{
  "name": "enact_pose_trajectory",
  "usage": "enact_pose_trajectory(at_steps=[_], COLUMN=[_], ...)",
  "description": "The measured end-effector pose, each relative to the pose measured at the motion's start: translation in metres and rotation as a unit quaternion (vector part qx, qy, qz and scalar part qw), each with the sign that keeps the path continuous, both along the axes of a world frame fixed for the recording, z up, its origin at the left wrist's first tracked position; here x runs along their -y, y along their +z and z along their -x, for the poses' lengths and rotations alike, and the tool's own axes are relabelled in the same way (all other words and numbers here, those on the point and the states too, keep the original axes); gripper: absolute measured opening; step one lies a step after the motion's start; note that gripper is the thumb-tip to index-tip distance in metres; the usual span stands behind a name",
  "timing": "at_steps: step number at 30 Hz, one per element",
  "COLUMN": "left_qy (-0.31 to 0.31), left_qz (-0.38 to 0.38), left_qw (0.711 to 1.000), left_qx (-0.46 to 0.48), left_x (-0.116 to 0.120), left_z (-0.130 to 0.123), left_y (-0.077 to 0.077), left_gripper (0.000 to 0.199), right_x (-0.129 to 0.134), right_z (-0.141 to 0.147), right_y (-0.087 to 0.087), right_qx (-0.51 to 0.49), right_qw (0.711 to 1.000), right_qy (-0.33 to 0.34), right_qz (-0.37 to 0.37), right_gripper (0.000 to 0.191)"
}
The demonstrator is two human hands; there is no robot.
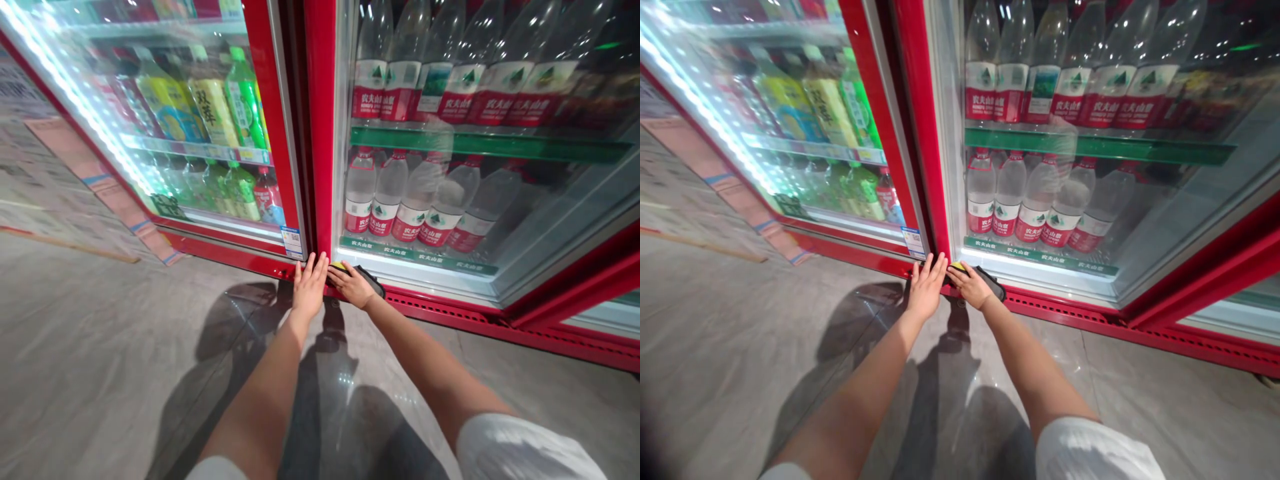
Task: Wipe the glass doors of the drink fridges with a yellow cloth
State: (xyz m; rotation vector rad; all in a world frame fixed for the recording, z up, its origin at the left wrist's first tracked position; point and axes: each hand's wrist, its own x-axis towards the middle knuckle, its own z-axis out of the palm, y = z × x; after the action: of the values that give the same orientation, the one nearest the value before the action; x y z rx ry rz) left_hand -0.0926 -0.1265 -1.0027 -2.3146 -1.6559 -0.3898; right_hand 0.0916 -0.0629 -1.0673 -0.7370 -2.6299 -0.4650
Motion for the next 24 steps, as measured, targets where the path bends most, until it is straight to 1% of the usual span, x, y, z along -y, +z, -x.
enact_pose_trajectory(at_steps=[1, 3, 6, 10, 13, 15, 19, 21, 23, 24], left_qy=[0.002, 0.005, -0.001, -0.020, -0.067, -0.094, -0.116, -0.129, -0.155, -0.172], left_qz=[0.000, 0.000, 0.000, -0.010, -0.022, -0.030, -0.050, -0.059, -0.066, -0.070], left_qw=[1.000, 1.000, 1.000, 1.000, 0.998, 0.995, 0.992, 0.989, 0.985, 0.982], left_qx=[0.000, 0.001, 0.003, 0.007, -0.002, -0.011, -0.025, -0.029, -0.032, -0.034], left_x=[0.000, 0.000, -0.002, -0.006, -0.008, -0.009, -0.012, -0.014, -0.016, -0.017], left_z=[0.000, -0.003, -0.010, -0.022, -0.029, -0.034, -0.048, -0.057, -0.069, -0.075], left_y=[0.000, 0.000, -0.002, -0.006, -0.009, -0.011, -0.011, -0.009, -0.006, -0.004], left_gripper=[0.081, 0.082, 0.082, 0.082, 0.085, 0.084, 0.081, 0.080, 0.079, 0.080], right_x=[-0.002, -0.005, -0.003, 0.009, 0.023, 0.033, 0.056, 0.067, 0.076, 0.079], right_z=[0.004, 0.000, -0.030, -0.090, -0.138, -0.173, -0.250, -0.284, -0.305, -0.310], right_y=[0.000, -0.002, -0.004, -0.008, -0.012, -0.013, -0.016, -0.017, -0.016, -0.013], right_qx=[0.003, 0.012, 0.041, 0.088, 0.087, 0.082, 0.075, 0.072, 0.066, 0.064], right_qw=[1.000, 1.000, 0.999, 0.993, 0.990, 0.990, 0.991, 0.990, 0.989, 0.989], right_qy=[0.002, 0.008, 0.017, 0.011, -0.003, -0.012, -0.022, -0.033, -0.049, -0.056], right_qz=[-0.003, -0.005, -0.020, -0.081, -0.108, -0.115, -0.112, -0.114, -0.120, -0.123], right_gripper=[0.047, 0.046, 0.045, 0.046, 0.045, 0.044, 0.043, 0.042, 0.042, 0.041])
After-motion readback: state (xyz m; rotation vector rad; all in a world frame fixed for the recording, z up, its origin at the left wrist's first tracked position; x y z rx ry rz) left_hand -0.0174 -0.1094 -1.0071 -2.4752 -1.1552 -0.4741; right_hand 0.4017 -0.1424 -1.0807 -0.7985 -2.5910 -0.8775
